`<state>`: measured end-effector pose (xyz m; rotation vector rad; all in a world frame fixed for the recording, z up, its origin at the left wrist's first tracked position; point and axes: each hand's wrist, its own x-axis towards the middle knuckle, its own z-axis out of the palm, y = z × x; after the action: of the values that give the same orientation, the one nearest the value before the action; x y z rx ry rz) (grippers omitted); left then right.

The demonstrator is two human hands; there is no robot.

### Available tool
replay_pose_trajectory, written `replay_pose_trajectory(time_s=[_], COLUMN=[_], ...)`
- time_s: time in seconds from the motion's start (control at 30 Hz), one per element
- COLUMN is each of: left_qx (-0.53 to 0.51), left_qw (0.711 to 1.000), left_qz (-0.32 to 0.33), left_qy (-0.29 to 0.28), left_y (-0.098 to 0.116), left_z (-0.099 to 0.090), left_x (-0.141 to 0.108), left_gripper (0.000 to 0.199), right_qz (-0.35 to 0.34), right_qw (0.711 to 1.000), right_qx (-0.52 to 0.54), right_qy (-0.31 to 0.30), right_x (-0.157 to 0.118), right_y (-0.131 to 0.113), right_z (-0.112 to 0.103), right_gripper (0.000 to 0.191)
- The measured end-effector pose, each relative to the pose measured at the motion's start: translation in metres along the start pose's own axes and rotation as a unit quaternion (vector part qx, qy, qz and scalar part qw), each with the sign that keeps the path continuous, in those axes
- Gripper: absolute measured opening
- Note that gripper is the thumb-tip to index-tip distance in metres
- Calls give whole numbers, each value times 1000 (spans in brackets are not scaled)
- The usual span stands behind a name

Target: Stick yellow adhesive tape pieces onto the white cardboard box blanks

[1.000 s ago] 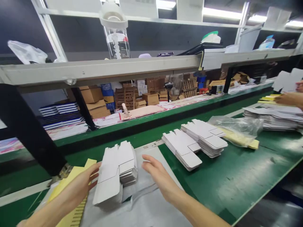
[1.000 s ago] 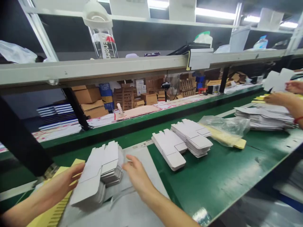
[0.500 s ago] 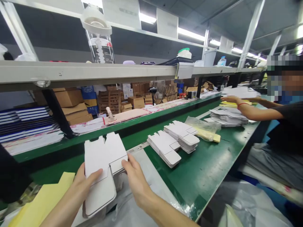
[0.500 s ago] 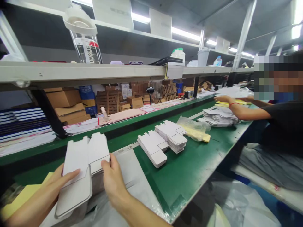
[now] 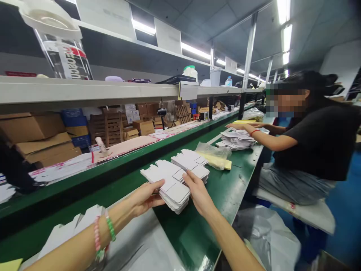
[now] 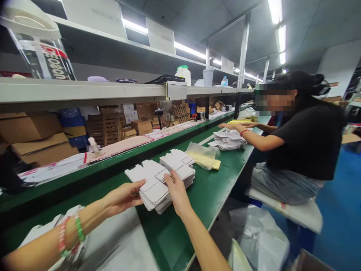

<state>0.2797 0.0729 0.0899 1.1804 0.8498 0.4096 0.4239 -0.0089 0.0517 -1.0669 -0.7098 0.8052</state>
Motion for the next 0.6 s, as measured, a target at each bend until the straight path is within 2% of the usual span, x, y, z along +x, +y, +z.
replay_pose_trajectory(time_s=[0.1, 0.2, 0.3, 0.4, 0.5, 0.57, 0.6], left_qx=[55, 162, 304, 398, 443, 461, 467], left_qw=[998, 987, 952, 916, 894, 883, 877], left_qz=[9, 9, -20, -3, 31, 46, 54], left_qy=[-14, -9, 16, 47, 65, 83, 104], left_y=[1, -2, -8, -11, -2, 12, 18], left_z=[1, -8, -19, -19, -20, -37, -55], left_x=[23, 36, 46, 49, 31, 4, -14], left_gripper=[34, 36, 49, 59, 61, 57, 57], right_qz=[-60, -121, -123, -132, -145, -158, -163], right_qw=[992, 946, 903, 879, 862, 855, 855], right_qx=[-107, -299, -404, -452, -483, -494, -492], right_qy=[19, -25, -72, -73, -51, -20, -11], right_x=[-14, -34, -43, -39, -39, -47, -53], right_y=[9, 21, 32, 41, 41, 36, 32], right_z=[-15, -22, -22, -19, -17, -14, -12], right_gripper=[56, 57, 57, 54, 53, 52, 52])
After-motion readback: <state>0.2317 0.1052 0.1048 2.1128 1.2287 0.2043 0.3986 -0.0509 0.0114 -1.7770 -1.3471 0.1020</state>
